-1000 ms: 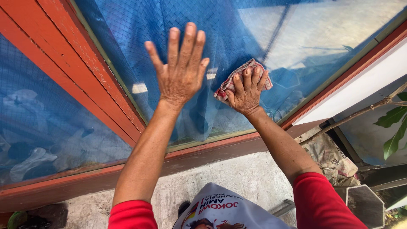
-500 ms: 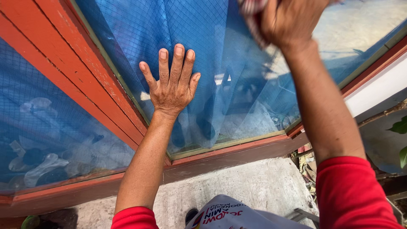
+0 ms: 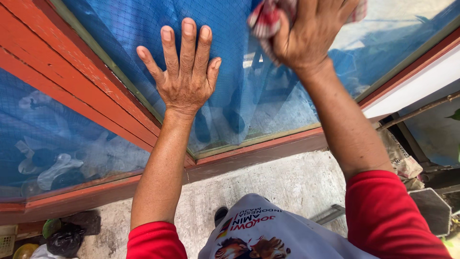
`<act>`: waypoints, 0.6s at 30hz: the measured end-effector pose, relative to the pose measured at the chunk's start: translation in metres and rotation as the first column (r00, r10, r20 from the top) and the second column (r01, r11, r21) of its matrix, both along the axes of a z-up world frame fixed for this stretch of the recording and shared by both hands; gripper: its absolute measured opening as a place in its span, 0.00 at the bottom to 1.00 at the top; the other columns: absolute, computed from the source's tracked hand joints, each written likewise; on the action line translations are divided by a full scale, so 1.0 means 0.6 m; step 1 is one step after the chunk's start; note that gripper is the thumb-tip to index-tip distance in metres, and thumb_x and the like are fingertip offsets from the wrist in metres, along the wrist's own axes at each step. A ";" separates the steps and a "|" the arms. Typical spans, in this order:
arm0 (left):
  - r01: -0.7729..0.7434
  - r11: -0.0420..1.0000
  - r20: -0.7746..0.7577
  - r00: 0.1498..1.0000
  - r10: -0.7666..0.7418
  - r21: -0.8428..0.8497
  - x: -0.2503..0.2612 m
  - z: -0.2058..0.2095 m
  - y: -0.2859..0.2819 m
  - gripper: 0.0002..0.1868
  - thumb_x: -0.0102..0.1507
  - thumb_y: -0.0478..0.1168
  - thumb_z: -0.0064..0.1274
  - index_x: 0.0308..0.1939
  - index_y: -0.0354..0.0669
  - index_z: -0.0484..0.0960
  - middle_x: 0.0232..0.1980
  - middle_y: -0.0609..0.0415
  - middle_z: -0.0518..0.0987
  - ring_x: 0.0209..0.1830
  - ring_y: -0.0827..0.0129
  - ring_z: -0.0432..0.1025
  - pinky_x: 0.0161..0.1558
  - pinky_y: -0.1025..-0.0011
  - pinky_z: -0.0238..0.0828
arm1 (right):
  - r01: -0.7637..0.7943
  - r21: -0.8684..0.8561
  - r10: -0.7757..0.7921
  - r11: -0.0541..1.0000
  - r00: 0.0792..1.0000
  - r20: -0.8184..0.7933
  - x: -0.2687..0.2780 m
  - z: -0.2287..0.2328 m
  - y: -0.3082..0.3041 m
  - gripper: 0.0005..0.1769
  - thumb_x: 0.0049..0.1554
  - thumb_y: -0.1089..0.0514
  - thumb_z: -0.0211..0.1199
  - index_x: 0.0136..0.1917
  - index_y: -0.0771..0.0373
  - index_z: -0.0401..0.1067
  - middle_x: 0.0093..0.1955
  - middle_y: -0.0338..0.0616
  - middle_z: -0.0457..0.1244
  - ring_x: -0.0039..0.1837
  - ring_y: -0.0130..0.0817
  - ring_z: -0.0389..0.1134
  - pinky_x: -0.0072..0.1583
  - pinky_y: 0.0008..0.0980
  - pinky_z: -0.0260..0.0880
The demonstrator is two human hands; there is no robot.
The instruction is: The person wipes the glass pane of a window with a cloth, moving the cloth across the surface while holding the window frame with the other hand.
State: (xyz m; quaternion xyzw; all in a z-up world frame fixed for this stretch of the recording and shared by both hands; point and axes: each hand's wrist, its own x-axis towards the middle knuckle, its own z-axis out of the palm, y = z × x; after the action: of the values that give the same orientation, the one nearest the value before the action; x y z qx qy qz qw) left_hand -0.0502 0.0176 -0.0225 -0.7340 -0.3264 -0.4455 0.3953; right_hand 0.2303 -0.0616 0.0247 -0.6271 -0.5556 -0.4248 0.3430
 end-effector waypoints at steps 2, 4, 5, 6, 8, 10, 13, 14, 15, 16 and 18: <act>0.002 1.000 0.000 1.000 -0.002 0.000 -0.001 -0.002 0.002 0.30 0.79 0.59 0.24 0.83 0.58 0.49 0.87 0.59 0.44 0.87 0.56 0.35 0.81 0.35 0.20 | -0.049 0.059 0.045 0.997 0.996 0.078 -0.009 -0.047 -0.007 0.35 0.69 0.34 0.45 0.78 0.59 0.59 0.79 0.56 0.45 0.79 0.62 0.42 0.77 0.70 0.35; 0.002 1.000 0.005 1.000 -0.002 0.002 0.000 -0.003 0.001 0.30 0.79 0.59 0.24 0.83 0.58 0.49 0.88 0.59 0.44 0.87 0.57 0.35 0.81 0.35 0.20 | -0.097 0.089 0.084 0.991 0.986 0.141 -0.014 -0.110 -0.006 0.38 0.70 0.32 0.41 0.83 0.56 0.50 0.85 0.50 0.37 0.85 0.60 0.32 0.80 0.72 0.27; 0.003 1.000 0.008 1.000 -0.003 0.004 0.001 -0.003 0.000 0.30 0.79 0.59 0.24 0.83 0.58 0.49 0.88 0.59 0.44 0.88 0.57 0.35 0.81 0.35 0.21 | -0.118 0.090 0.102 0.989 0.981 0.162 -0.016 -0.144 -0.006 0.38 0.70 0.32 0.40 0.84 0.53 0.48 0.87 0.48 0.35 0.86 0.58 0.29 0.80 0.71 0.24; 0.002 1.000 0.012 1.000 -0.002 0.005 0.000 -0.001 -0.001 0.30 0.79 0.59 0.24 0.83 0.59 0.49 0.88 0.59 0.44 0.88 0.57 0.35 0.81 0.35 0.21 | -0.140 0.091 0.122 0.986 0.975 0.185 -0.016 -0.177 -0.006 0.37 0.70 0.32 0.39 0.85 0.50 0.45 0.88 0.46 0.32 0.88 0.56 0.26 0.81 0.71 0.21; -0.003 1.000 0.010 1.000 0.002 0.018 0.000 0.008 -0.006 0.30 0.79 0.59 0.23 0.83 0.59 0.48 0.86 0.59 0.43 0.88 0.57 0.34 0.81 0.35 0.20 | -0.139 0.040 0.127 0.989 0.966 0.226 -0.019 -0.235 -0.013 0.38 0.71 0.30 0.39 0.86 0.48 0.45 0.88 0.46 0.31 0.88 0.55 0.28 0.81 0.73 0.23; -0.001 1.000 0.009 1.000 0.001 0.012 -0.001 0.026 -0.017 0.30 0.79 0.58 0.23 0.84 0.59 0.47 0.85 0.60 0.42 0.88 0.57 0.34 0.81 0.35 0.19 | -0.130 0.011 0.123 0.991 0.959 0.256 -0.008 -0.255 -0.017 0.39 0.71 0.28 0.40 0.86 0.47 0.45 0.89 0.45 0.31 0.88 0.55 0.28 0.81 0.73 0.24; -0.051 0.910 -0.072 0.997 0.023 -0.411 -0.004 0.059 -0.040 0.30 0.76 0.60 0.21 0.82 0.65 0.45 0.85 0.64 0.41 0.86 0.59 0.33 0.79 0.36 0.19 | -0.122 0.042 0.106 0.992 0.953 0.282 0.004 -0.225 -0.006 0.39 0.70 0.27 0.39 0.86 0.46 0.45 0.89 0.43 0.30 0.88 0.53 0.29 0.81 0.71 0.23; -0.124 0.664 -0.158 0.987 0.010 -0.738 -0.001 0.068 -0.041 0.31 0.73 0.62 0.19 0.81 0.70 0.44 0.84 0.67 0.41 0.83 0.61 0.33 0.76 0.35 0.20 | -0.127 0.077 0.100 0.989 0.951 0.294 0.012 -0.199 0.004 0.39 0.70 0.27 0.39 0.85 0.46 0.45 0.89 0.42 0.30 0.88 0.52 0.29 0.81 0.70 0.23; -0.129 0.661 -0.157 0.987 0.017 -0.739 -0.001 0.069 -0.044 0.31 0.73 0.62 0.18 0.81 0.71 0.43 0.84 0.67 0.40 0.83 0.61 0.33 0.76 0.36 0.20 | -0.132 0.110 0.093 0.985 0.948 0.305 0.018 -0.170 0.010 0.39 0.69 0.26 0.39 0.84 0.46 0.44 0.89 0.42 0.30 0.88 0.51 0.29 0.81 0.69 0.23; -0.130 0.663 -0.155 0.988 0.022 -0.737 0.000 0.067 -0.040 0.31 0.73 0.62 0.18 0.81 0.72 0.42 0.85 0.68 0.39 0.83 0.62 0.32 0.76 0.36 0.19 | -0.082 0.082 0.056 0.993 0.959 0.276 0.023 -0.138 0.011 0.38 0.69 0.27 0.41 0.83 0.47 0.49 0.86 0.45 0.35 0.86 0.53 0.33 0.79 0.68 0.24; -0.036 0.977 -0.022 0.999 0.033 -0.209 0.001 0.045 -0.030 0.30 0.77 0.60 0.20 0.83 0.66 0.41 0.86 0.65 0.37 0.87 0.61 0.31 0.81 0.38 0.16 | 0.018 0.019 -0.022 1.000 0.974 0.224 0.034 -0.069 0.009 0.36 0.69 0.29 0.45 0.82 0.48 0.57 0.81 0.51 0.45 0.82 0.57 0.40 0.77 0.66 0.26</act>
State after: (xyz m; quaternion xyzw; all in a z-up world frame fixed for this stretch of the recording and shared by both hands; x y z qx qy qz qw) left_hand -0.0498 -0.0004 0.0045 -0.7700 -0.3806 -0.3947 0.3264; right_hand 0.2508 -0.0563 -0.0169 -0.5778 -0.5807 -0.5009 0.2794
